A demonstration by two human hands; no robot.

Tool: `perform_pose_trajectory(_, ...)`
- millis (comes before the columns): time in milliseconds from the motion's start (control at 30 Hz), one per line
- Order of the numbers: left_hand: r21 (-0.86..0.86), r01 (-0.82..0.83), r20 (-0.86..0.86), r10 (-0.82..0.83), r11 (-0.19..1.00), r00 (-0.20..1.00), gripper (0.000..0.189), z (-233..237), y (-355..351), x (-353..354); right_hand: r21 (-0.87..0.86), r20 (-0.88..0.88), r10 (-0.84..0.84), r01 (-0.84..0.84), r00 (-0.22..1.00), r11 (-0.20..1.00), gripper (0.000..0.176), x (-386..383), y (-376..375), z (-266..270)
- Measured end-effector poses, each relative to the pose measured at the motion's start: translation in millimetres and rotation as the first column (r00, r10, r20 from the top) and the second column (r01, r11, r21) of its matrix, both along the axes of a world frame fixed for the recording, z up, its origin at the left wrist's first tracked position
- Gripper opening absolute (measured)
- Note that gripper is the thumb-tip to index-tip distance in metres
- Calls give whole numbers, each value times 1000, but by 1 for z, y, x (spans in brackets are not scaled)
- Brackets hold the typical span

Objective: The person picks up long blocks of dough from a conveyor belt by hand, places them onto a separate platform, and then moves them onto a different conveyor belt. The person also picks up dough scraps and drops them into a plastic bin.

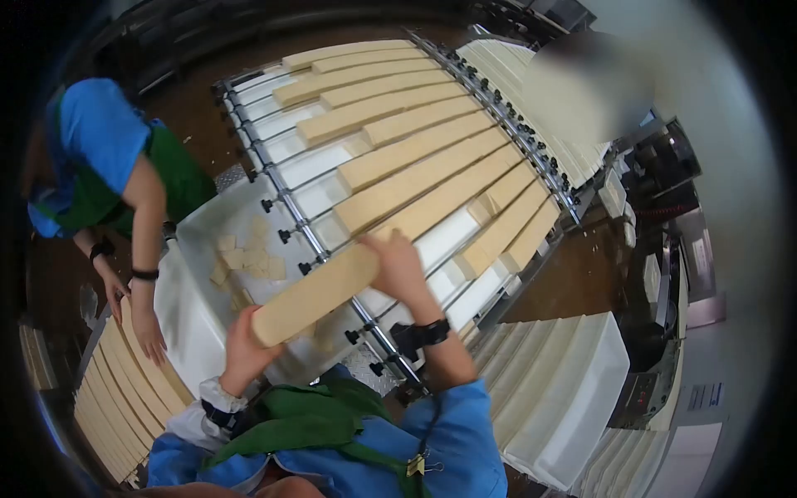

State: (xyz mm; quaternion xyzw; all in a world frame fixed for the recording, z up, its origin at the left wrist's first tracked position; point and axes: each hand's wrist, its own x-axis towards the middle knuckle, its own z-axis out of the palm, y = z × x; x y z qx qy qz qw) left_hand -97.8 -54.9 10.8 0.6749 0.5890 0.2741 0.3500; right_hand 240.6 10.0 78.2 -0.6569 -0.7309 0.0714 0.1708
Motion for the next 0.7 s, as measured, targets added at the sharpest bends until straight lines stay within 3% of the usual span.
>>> perform_pose_trajectory(67, -7, 129, 15, -128, 992, 992, 78, 12, 2, 55, -103, -25, 31, -34, 999, 994, 59, 74, 5, -2)
perform_pose_trajectory(167, -161, 179, 85, -167, 971, 982, 79, 19, 2, 122, -306, -87, 43, -68, 995, 950, 67, 159, 19, -27)
perform_pose_trajectory(300, -148, 241, 111, -227, 959, 968, 76, 0, 14, 175, -428, -226, 134, -222, 965, 876, 81, 244, 46, -100)
perform_pose_trajectory(400, -68, 232, -9, -234, 970, 972, 71, -15, 26, 201, -742, -304, -341, 4, 889, 671, 86, 260, 63, -74)
perform_pose_trajectory(500, -227, 194, 233, -141, 954, 962, 66, -29, 35, 226, -448, -182, -576, 455, 797, 770, 99, 287, 94, -118)
perform_pose_trajectory(533, -241, 181, 244, -121, 953, 962, 60, -35, 37, 233, -460, -64, -658, 562, 751, 687, 105, 290, 99, -120)
perform_pose_trajectory(633, -274, 144, 282, -64, 951, 957, 45, -57, 41, 252, -459, -18, -701, 617, 713, 639, 99, 289, 104, -121)
perform_pose_trajectory(700, -233, 122, 308, -46, 965, 950, 36, -68, 43, 255, -272, 32, -685, 666, 728, 695, 94, 278, 97, -124)
